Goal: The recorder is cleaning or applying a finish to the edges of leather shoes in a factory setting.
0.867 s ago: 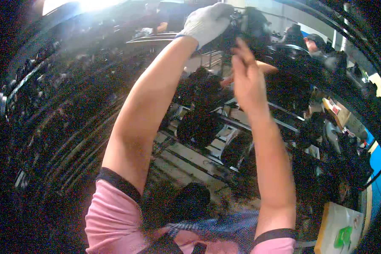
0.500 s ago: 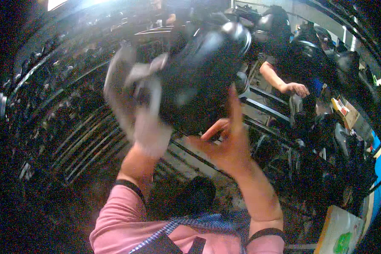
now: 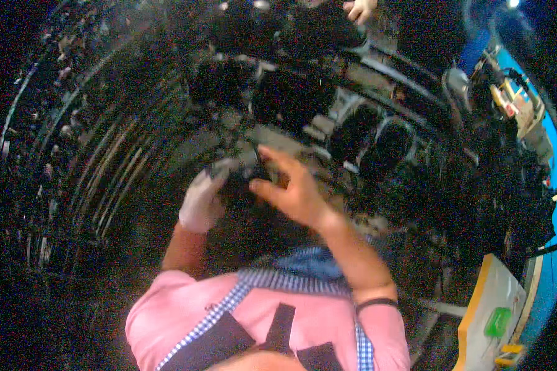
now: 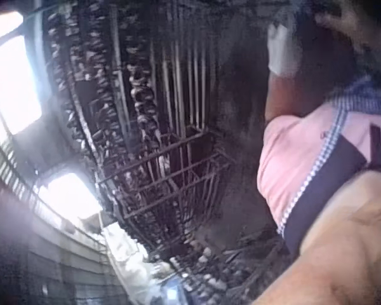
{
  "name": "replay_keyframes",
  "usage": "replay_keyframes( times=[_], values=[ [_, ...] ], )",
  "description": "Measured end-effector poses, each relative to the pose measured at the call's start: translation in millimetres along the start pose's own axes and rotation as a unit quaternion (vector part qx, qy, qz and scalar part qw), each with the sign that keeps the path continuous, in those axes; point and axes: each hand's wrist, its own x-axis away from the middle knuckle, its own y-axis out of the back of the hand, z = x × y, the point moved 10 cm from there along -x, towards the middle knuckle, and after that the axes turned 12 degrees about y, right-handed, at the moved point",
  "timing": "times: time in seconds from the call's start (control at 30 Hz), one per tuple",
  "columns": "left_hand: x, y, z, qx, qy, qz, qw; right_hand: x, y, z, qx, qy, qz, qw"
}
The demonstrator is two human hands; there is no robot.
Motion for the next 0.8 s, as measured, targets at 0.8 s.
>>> replay_keyframes(
  times=[0.8],
  values=[
    [-3.4, -28.7, -24.2, 0.092, 0.003, -0.024, 0.996, 22.2, 51.9, 19.6, -0.083, 0.009, -0.119, 0.989]
  ],
)
